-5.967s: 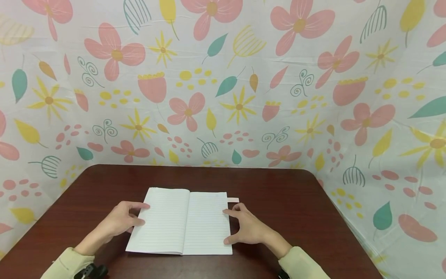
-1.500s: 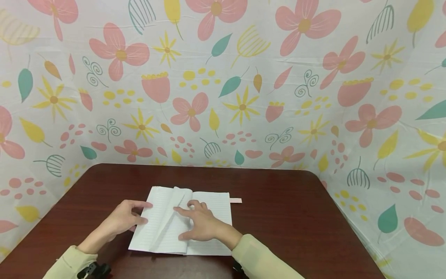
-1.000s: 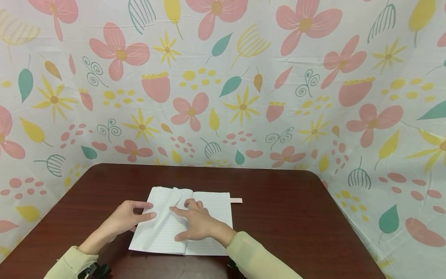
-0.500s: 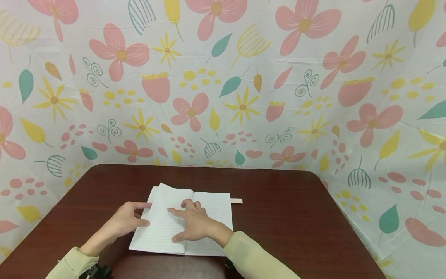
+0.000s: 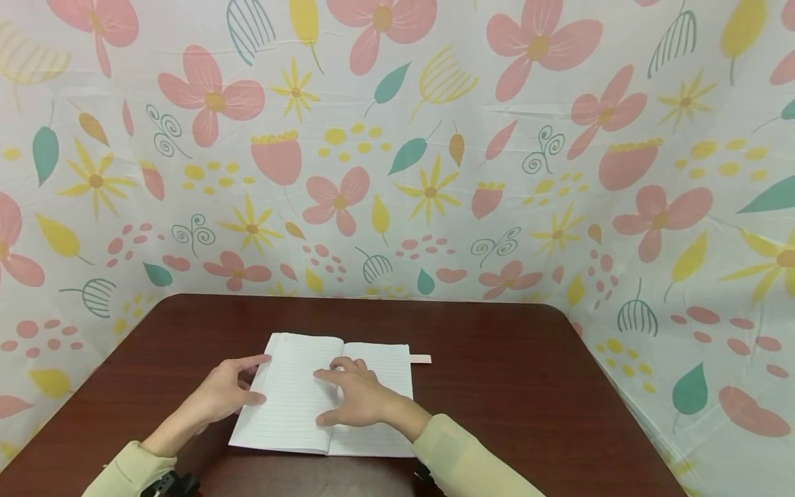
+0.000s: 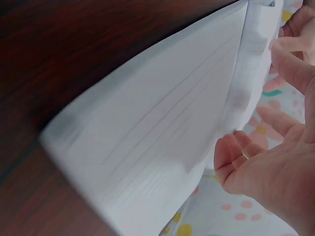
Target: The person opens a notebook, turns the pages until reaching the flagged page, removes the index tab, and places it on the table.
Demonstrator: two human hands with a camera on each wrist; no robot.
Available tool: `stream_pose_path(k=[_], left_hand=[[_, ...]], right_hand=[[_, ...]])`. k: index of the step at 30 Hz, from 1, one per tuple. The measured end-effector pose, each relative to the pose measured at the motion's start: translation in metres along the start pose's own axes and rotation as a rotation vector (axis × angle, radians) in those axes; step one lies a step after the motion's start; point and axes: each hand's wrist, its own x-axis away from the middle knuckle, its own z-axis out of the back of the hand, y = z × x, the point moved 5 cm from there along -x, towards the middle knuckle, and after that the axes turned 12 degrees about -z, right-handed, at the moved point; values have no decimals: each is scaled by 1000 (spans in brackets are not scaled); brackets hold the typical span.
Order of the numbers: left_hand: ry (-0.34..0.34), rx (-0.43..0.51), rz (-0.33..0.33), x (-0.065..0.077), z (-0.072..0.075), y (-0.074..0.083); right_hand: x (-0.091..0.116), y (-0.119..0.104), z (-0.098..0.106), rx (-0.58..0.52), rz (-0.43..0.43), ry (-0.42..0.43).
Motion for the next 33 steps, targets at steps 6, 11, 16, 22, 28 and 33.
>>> stream_pose_path(k=[6, 11, 16, 22, 28, 33], left_hand=[[-1, -1, 15, 0, 0, -2], [3, 14, 31, 1, -1, -3], [-1, 13, 30, 1, -1, -2], [-10, 11, 31, 0, 0, -3], [-4, 10, 32, 1, 0, -4], [-4, 20, 28, 1, -1, -4]], right_hand=[[12, 18, 11, -32, -23, 24], [24, 37, 19, -42, -25, 57], [39, 58, 28, -26, -56, 72], [58, 79, 39, -34, -87, 90], [71, 96, 42, -33, -127, 89], [78, 104, 42, -42, -154, 78]])
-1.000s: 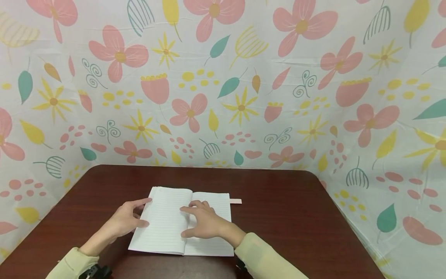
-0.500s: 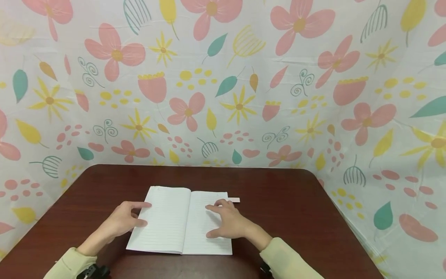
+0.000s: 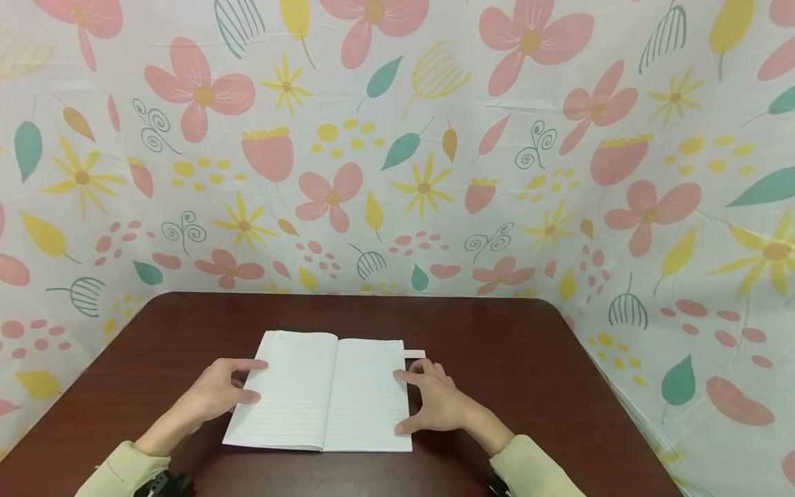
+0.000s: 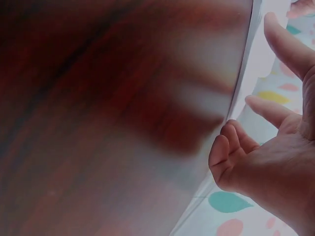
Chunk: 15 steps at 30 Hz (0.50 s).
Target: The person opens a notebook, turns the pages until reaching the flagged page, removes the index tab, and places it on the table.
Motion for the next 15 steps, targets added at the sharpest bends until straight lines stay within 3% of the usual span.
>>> stream_pose_path(k=[15], left_hand=[[-5, -5, 10, -1, -1, -1]], right_hand=[[1, 6, -2, 6, -26, -1]])
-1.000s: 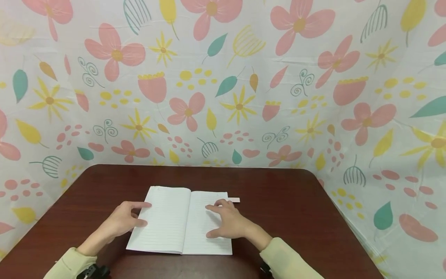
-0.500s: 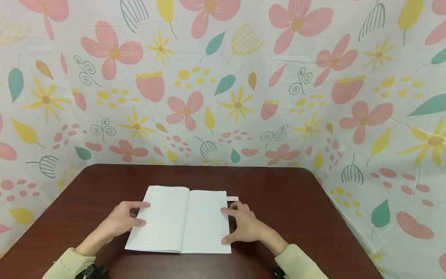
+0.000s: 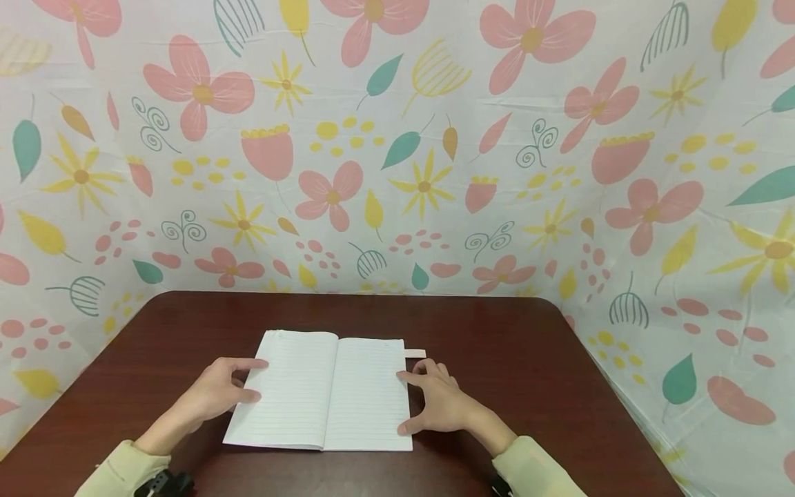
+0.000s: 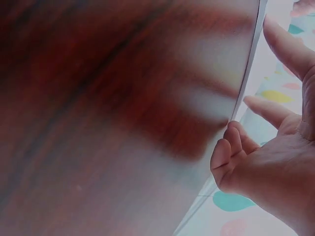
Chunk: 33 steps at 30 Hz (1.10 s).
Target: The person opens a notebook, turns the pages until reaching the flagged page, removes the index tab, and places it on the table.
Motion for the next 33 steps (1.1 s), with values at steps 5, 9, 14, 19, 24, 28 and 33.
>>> stream_pose_path(k=[5, 9, 14, 19, 24, 28, 33], left_hand=[[-6, 5, 8, 0, 0, 1], [-6, 3, 12, 1, -1, 1], [-1, -3, 13, 0, -1, 1], [-2, -6, 13, 0, 0, 0], [-1, -6, 12, 0, 0, 1], [3, -11, 11, 0, 0, 1], [0, -14, 12, 0, 0, 0]], right_hand=[[0, 0, -1, 3, -1, 7], [-1, -2, -1, 10, 0, 19], [-2, -6, -2, 8, 1, 19], [-4, -11, -4, 4, 27, 10], [-6, -13, -5, 22, 42, 41], [-7, -16, -4, 38, 38, 79], [-10, -19, -7, 42, 11, 93]])
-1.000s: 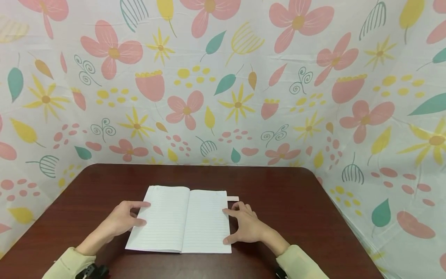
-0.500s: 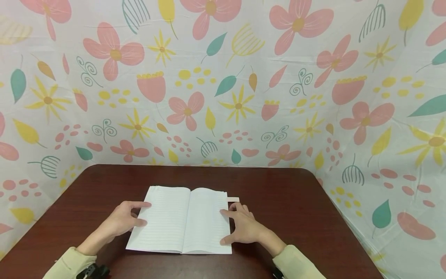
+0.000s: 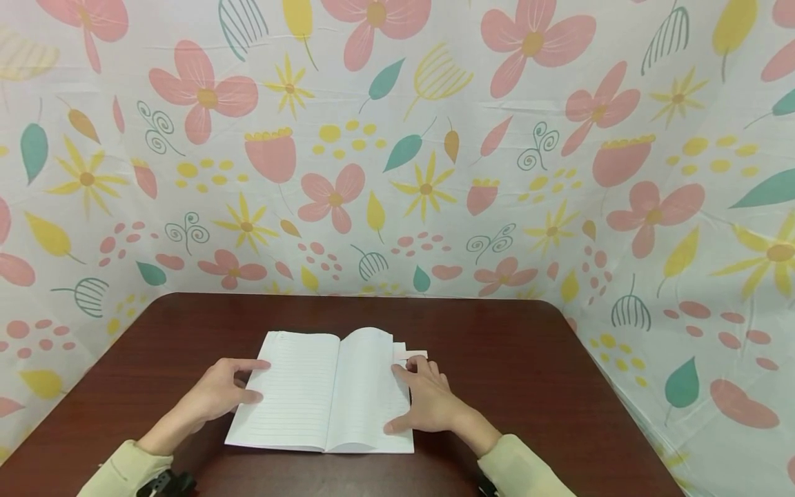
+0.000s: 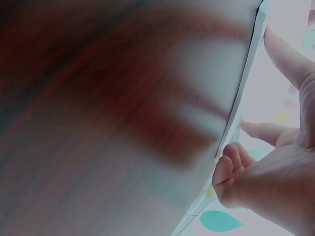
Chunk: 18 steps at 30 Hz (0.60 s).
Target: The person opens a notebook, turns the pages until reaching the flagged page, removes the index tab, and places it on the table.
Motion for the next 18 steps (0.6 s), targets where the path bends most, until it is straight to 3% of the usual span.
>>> stream_pose_path(k=[10, 18], left_hand=[[3, 9, -3, 1, -1, 1], [8, 12, -7, 0, 0, 2]], right_hand=[[-7, -14, -6, 34, -2, 29], [-13, -20, -8, 0, -7, 23]])
